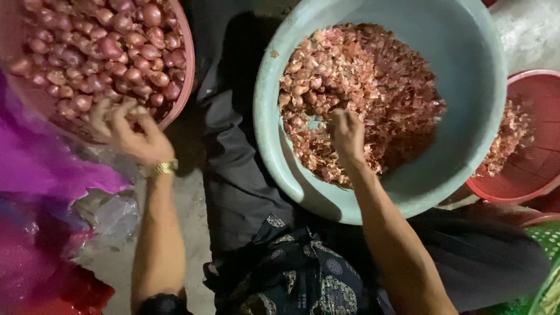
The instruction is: Peeling the dry outer skins off shallots by hand and collecting the waste in a large basin.
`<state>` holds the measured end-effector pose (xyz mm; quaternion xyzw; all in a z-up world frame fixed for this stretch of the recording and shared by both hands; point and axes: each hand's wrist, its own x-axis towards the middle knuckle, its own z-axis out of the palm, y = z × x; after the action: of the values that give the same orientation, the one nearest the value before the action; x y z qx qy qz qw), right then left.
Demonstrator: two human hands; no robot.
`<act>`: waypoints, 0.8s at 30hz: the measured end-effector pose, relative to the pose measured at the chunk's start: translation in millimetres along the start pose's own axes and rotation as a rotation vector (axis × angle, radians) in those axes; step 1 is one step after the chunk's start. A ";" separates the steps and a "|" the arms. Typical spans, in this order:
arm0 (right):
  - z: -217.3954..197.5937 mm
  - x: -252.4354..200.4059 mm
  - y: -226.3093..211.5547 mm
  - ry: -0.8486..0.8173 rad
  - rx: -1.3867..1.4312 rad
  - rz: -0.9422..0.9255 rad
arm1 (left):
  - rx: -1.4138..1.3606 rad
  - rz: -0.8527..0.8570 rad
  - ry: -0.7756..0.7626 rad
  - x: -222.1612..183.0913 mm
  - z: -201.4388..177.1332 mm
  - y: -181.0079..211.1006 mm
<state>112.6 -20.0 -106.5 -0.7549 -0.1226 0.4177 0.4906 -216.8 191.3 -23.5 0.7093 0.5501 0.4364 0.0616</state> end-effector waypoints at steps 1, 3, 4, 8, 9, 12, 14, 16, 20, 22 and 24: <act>-5.6 -8.5 -12.2 0.084 0.137 0.022 | -0.169 -0.060 0.010 6.9 0.5 32.6; -21.3 -22.2 -11.2 0.140 0.186 0.004 | -0.294 0.005 -0.012 -13.6 16.9 90.4; -30.0 -30.6 -10.3 0.201 0.237 -0.008 | -0.420 0.070 -0.041 -23.7 25.6 120.1; -49.1 -70.3 -26.0 0.213 0.237 0.027 | -1.031 -0.230 -0.836 -120.3 51.8 189.2; -52.8 -78.5 -25.5 0.179 0.239 0.046 | -0.991 -0.189 -0.984 -134.8 54.5 207.8; -61.2 -110.3 -51.9 0.055 0.115 -0.028 | -0.929 -0.173 -1.107 -156.0 55.6 241.7; -64.2 -122.9 -66.6 -0.044 -0.011 -0.119 | -0.901 -0.201 -1.078 -161.0 55.4 245.0; -65.6 -127.1 -68.6 -0.066 0.081 -0.099 | -0.918 -0.201 -1.077 -164.3 54.8 236.3; -60.9 -110.3 -31.7 0.078 -0.126 -0.151 | -0.922 -0.142 -1.115 -185.7 71.0 227.0; -51.9 -108.7 -45.1 0.092 0.021 -0.127 | -1.163 -0.278 -0.980 -200.5 83.5 221.9; -48.9 -102.4 -39.2 0.121 0.390 -0.030 | -1.137 -0.370 -1.013 -182.5 79.2 223.3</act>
<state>94.5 -93.0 -12.8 -0.6673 -0.0209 0.3801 0.6402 -2.7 -16.4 -45.8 0.5785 0.2561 0.2568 0.7306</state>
